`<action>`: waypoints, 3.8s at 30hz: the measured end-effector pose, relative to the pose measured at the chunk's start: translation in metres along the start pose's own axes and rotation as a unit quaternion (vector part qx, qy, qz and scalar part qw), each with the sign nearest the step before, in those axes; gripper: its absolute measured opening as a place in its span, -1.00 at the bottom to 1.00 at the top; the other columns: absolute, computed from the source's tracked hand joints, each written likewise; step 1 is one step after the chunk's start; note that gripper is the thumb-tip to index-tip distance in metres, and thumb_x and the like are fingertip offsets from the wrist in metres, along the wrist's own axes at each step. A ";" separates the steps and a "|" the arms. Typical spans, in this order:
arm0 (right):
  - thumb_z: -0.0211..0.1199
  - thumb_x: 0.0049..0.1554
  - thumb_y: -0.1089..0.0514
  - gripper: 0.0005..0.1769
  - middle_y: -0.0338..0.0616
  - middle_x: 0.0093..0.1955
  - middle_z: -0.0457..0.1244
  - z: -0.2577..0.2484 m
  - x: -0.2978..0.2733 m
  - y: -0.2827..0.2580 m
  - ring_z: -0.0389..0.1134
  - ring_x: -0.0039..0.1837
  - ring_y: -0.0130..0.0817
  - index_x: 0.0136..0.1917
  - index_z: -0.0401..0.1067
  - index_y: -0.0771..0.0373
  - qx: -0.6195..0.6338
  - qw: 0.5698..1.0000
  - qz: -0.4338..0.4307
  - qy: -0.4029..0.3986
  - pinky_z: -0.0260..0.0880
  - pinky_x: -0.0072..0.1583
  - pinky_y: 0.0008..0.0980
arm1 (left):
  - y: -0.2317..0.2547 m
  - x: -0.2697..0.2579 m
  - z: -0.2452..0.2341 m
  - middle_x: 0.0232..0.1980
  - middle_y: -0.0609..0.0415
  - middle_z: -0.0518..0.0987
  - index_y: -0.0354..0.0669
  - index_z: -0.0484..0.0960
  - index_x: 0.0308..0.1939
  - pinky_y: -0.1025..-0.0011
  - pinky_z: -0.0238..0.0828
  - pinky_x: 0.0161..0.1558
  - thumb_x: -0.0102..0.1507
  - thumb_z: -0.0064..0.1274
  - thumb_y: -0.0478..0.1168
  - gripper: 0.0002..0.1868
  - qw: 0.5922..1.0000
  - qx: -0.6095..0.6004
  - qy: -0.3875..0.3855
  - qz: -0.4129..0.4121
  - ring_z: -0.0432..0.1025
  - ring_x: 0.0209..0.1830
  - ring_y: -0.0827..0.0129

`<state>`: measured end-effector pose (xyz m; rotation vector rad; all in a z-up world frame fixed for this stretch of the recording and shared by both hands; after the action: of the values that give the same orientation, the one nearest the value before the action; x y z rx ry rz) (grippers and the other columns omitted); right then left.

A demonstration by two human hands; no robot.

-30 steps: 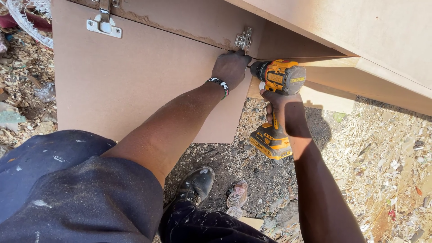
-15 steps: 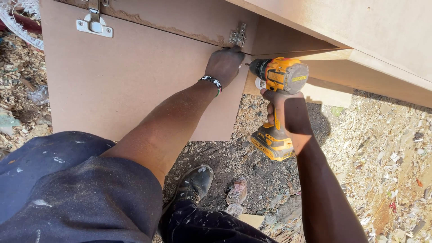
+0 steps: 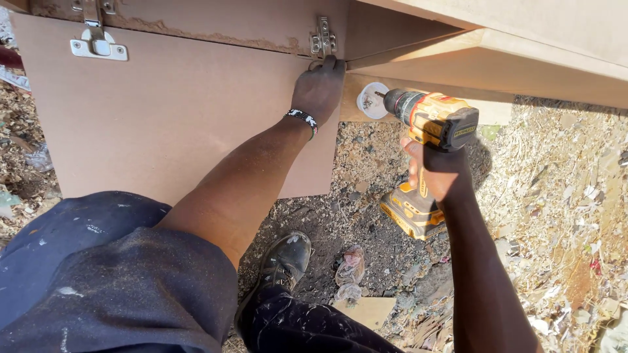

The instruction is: The person uses a cordless drill to attach metal hinges to a wooden cabinet door. They position the hinges, drive screws into the wood, and later use a screwdriver to manually adjust the hinge mechanism.

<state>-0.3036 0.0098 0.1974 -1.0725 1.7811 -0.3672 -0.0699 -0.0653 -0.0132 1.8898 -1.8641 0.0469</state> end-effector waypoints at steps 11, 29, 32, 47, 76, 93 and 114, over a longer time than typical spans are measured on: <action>0.59 0.31 0.27 -0.77 -0.16 -0.23 0.35 -0.007 -0.002 0.008 0.26 -0.49 -0.42 0.16 0.56 0.24 0.073 0.994 -0.074 -0.009 0.31 -0.48 -0.40 | -0.006 0.013 0.003 -0.25 0.09 0.80 0.08 0.83 -0.16 0.05 0.64 -0.52 0.26 0.22 -0.33 -0.82 0.999 0.012 -0.029 -0.036 0.75 -0.41 0.04; 0.49 0.49 -0.10 -0.14 -0.16 -0.33 0.37 -0.008 -0.039 -0.033 0.48 -0.26 -0.16 0.72 0.30 0.59 -0.179 0.983 -0.024 0.037 0.50 0.39 0.21 | 0.068 0.004 -0.035 -0.12 0.22 0.82 0.20 0.68 0.12 0.12 0.76 -0.33 0.41 0.28 -0.21 -0.77 0.988 -0.101 -0.057 0.100 0.82 -0.26 0.13; 0.46 0.51 -0.03 -0.02 -0.13 -0.31 0.36 -0.013 -0.023 -0.004 0.48 -0.25 -0.14 0.84 0.12 0.66 -0.181 0.982 -0.044 0.023 0.49 0.44 0.28 | 0.074 0.002 -0.030 0.00 0.05 0.86 0.11 0.71 0.24 0.02 0.80 -0.25 0.48 0.28 -0.18 -0.75 0.974 -0.180 -0.106 0.087 0.82 -0.18 -0.02; 0.54 0.29 -0.15 -0.45 -0.01 -0.52 0.36 0.077 -0.042 -0.065 0.48 -0.36 -0.10 -0.40 0.64 0.21 -0.281 0.959 -0.011 -0.031 0.52 -0.03 -0.15 | -0.071 0.010 -0.105 0.06 -0.03 0.88 0.10 0.93 0.09 -0.12 0.72 0.21 0.50 0.14 0.12 -0.65 0.937 -0.041 -0.328 0.111 0.78 0.16 -0.16; 0.48 0.17 0.12 -0.70 0.07 -0.45 0.36 0.378 -0.144 -0.224 0.52 -0.43 -0.13 -0.31 0.58 0.33 -0.223 0.958 -0.077 -0.165 0.67 -0.30 -0.14 | -0.438 -0.115 -0.239 0.42 -0.37 0.74 -0.55 0.49 0.58 -0.32 0.64 0.39 0.35 0.30 0.06 -0.11 0.797 -0.190 -0.212 -0.532 0.62 0.51 -0.35; 0.47 0.16 0.11 -0.70 0.10 -0.44 0.39 0.392 -0.139 -0.219 0.53 -0.42 -0.12 -0.31 0.61 0.35 -0.257 0.950 -0.086 -0.153 0.66 -0.27 -0.15 | -0.425 -0.110 -0.263 0.49 -0.37 0.63 -0.51 0.39 0.67 -0.40 0.66 0.37 0.56 0.04 -0.12 -0.32 0.765 -0.205 -0.200 -0.577 0.61 0.53 -0.33; 0.43 0.14 0.11 -0.84 -0.09 -0.45 0.32 0.391 -0.095 -0.212 0.41 -0.47 -0.25 -0.15 0.61 0.25 -0.303 0.931 -0.102 -0.176 0.57 -0.31 -0.14 | -0.427 -0.115 -0.260 0.43 -0.34 0.74 -0.57 0.53 0.54 -0.39 0.65 0.40 0.45 0.20 -0.22 -0.37 0.812 -0.166 -0.201 -0.522 0.61 0.55 -0.31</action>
<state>0.1492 0.0495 0.2091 -1.6456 1.4863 0.2707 0.4069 0.1154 0.0443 2.4835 -0.6883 -1.0262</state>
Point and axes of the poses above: each hand's wrist, its own x-axis towards the middle knuckle, its own z-axis out of the palm, y = z × x, the point moved 6 cm from there along x, towards the middle knuckle
